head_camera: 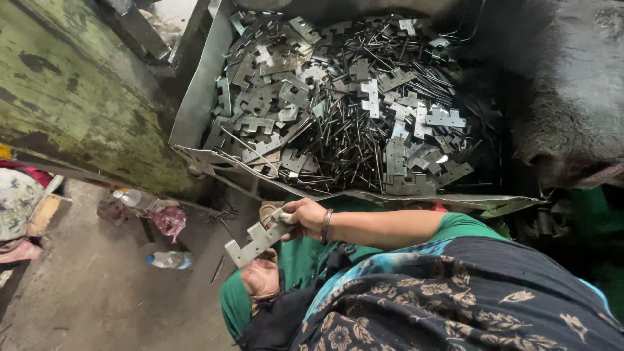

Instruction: The person sorts various small metal parts and long metal rods into different piles within a large metal bin by hand.

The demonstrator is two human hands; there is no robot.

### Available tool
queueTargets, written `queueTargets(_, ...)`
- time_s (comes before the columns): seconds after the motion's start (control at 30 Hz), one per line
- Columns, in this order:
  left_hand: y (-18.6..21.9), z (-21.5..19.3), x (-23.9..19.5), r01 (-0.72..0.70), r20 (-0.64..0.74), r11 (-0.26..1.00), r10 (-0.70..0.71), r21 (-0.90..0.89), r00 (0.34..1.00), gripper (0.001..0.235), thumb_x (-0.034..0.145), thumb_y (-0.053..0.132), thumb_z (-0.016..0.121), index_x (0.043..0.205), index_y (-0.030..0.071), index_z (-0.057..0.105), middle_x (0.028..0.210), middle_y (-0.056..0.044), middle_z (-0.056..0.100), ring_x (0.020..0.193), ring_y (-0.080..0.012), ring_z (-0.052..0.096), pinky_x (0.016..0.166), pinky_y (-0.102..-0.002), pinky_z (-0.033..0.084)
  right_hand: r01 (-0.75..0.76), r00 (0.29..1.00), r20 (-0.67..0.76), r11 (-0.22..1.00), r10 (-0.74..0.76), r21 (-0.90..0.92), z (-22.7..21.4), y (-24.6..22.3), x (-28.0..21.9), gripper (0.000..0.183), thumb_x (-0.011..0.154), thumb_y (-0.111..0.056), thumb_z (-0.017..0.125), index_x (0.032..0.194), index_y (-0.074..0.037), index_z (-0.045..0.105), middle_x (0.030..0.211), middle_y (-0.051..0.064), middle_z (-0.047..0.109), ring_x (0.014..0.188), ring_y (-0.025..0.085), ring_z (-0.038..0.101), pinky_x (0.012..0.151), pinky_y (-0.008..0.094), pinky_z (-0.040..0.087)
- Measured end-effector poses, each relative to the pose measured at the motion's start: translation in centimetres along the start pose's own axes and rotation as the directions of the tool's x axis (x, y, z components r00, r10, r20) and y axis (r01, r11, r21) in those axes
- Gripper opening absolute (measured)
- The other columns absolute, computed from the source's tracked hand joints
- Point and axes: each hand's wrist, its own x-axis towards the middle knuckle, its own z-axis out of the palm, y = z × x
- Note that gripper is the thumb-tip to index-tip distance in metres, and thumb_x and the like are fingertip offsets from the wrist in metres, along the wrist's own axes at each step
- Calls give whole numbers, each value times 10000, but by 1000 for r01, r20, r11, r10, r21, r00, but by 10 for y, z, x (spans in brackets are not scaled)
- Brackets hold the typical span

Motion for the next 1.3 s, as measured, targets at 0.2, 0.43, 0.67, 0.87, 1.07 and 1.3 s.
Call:
queueTargets(0.2,-3,25,-1,17,-3,1000,-17,23,1000,501,983,424,614,1301,38,642,1292,-135,683,1179,-314,636,1007,-468,512,-22,997,-79,1000,22,0,-7,23,11,255,998,-3,552,1217,76,655,1138,157,712,986,278,723,747,358,671)
queueTargets(0.43,1,10,15,25,-56,995,-20,96,998,431,1005,359,615,1341,88,602,1354,-77,643,1263,-278,597,1067,-493,480,-73,990,-121,997,72,-3,-12,35,8,299,967,23,513,1230,49,653,1112,127,698,976,260,726,709,370,672)
queueTargets(0.67,6,-6,11,-4,-69,996,11,93,998,482,944,348,596,1352,93,617,1363,-63,659,1250,-276,605,1023,-477,485,-35,991,-130,996,24,-85,-10,28,11,297,979,29,496,1224,39,662,1182,113,723,1017,242,720,711,365,665)
queueTargets(0.87,3,-3,8,-39,-160,994,55,103,986,455,923,341,623,1309,102,623,1291,-74,683,1125,-276,634,894,-452,506,-62,990,-128,998,63,15,-20,33,15,297,986,18,501,1243,61,645,1185,134,717,1046,272,716,716,383,672)
queueTargets(1.07,5,32,-3,-35,-34,992,39,121,999,463,983,296,711,1360,46,613,1285,-105,652,1129,-258,609,977,-414,502,53,993,-112,992,-40,112,-23,9,-1,291,951,90,552,1236,86,616,1209,186,682,1059,325,716,776,378,660)
queueTargets(1.3,-17,130,3,123,132,829,-229,545,964,632,1130,514,393,1430,4,615,1281,-138,696,912,-185,610,769,-317,493,134,982,-158,968,-102,211,-43,-30,-23,405,811,194,580,1140,-39,608,1099,171,683,948,294,723,749,375,665)
